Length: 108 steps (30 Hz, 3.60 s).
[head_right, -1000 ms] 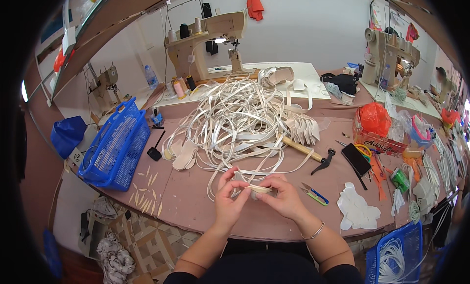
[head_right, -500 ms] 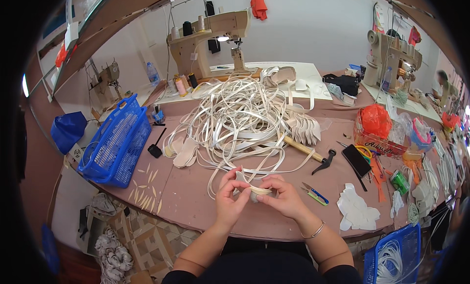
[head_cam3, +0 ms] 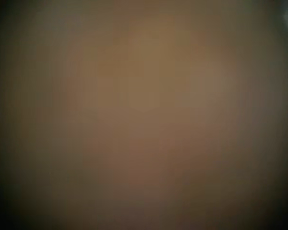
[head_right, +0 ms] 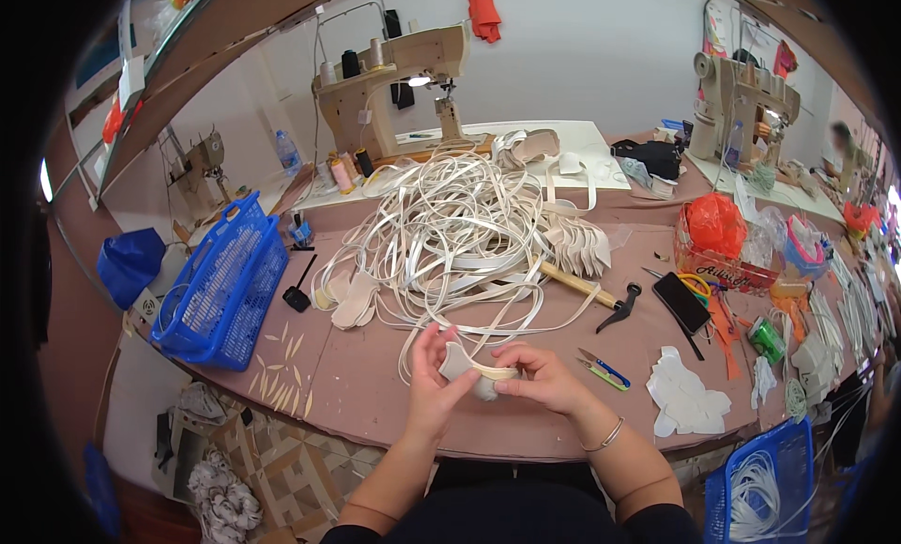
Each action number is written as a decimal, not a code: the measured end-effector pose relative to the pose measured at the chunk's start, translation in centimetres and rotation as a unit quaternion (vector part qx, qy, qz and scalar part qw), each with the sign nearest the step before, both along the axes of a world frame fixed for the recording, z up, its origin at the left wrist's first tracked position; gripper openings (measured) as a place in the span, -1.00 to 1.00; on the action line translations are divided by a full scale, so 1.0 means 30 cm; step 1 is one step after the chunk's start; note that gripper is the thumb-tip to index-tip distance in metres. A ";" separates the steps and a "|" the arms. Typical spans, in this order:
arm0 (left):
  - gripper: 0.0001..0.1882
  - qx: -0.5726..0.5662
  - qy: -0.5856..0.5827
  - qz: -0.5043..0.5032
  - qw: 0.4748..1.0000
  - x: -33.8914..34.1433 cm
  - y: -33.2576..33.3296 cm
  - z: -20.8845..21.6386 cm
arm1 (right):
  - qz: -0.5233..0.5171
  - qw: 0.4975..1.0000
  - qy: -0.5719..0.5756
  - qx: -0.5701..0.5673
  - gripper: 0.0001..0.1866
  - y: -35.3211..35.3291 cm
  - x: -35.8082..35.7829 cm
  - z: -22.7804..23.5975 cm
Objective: The person is assembling small white fabric components at a workbench. They repeatedly pick up small fabric pieces, fold them, and insert a thin white elastic strip into the folded edge. The person handles the items one at a time, folding and manipulating the fabric to secure the elastic, then places the finished units on the table.
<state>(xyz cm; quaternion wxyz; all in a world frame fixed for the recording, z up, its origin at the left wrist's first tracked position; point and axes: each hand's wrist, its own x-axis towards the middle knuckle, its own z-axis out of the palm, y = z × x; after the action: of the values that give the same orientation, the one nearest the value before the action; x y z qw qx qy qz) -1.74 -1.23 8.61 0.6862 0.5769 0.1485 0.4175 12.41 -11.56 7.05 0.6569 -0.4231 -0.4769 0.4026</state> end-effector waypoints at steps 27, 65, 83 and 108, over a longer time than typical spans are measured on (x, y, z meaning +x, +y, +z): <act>-0.43 0.385 0.248 0.025 0.889 0.061 0.037 -0.158 | -0.556 0.674 -0.379 -0.303 -0.76 -0.599 0.376 -0.219; -0.85 0.124 0.318 -0.311 0.887 0.738 -0.442 -0.373 | -0.705 0.659 0.156 0.210 -0.89 -1.123 0.373 -0.402; -0.64 -0.377 0.058 -0.447 0.809 0.318 -0.204 -0.182 | -0.300 0.954 -0.026 0.018 -0.66 -0.450 0.227 -0.062; -0.49 -0.115 0.153 -0.240 0.952 0.158 0.117 -0.096 | -0.264 0.921 0.284 -0.016 -0.82 -0.170 -0.011 -0.025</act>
<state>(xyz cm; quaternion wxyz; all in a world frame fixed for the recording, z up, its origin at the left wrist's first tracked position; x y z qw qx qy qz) 3.00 2.28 5.72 0.7967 0.5699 0.1557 0.1271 12.08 -16.66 6.29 0.8407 -0.4118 -0.1345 0.3250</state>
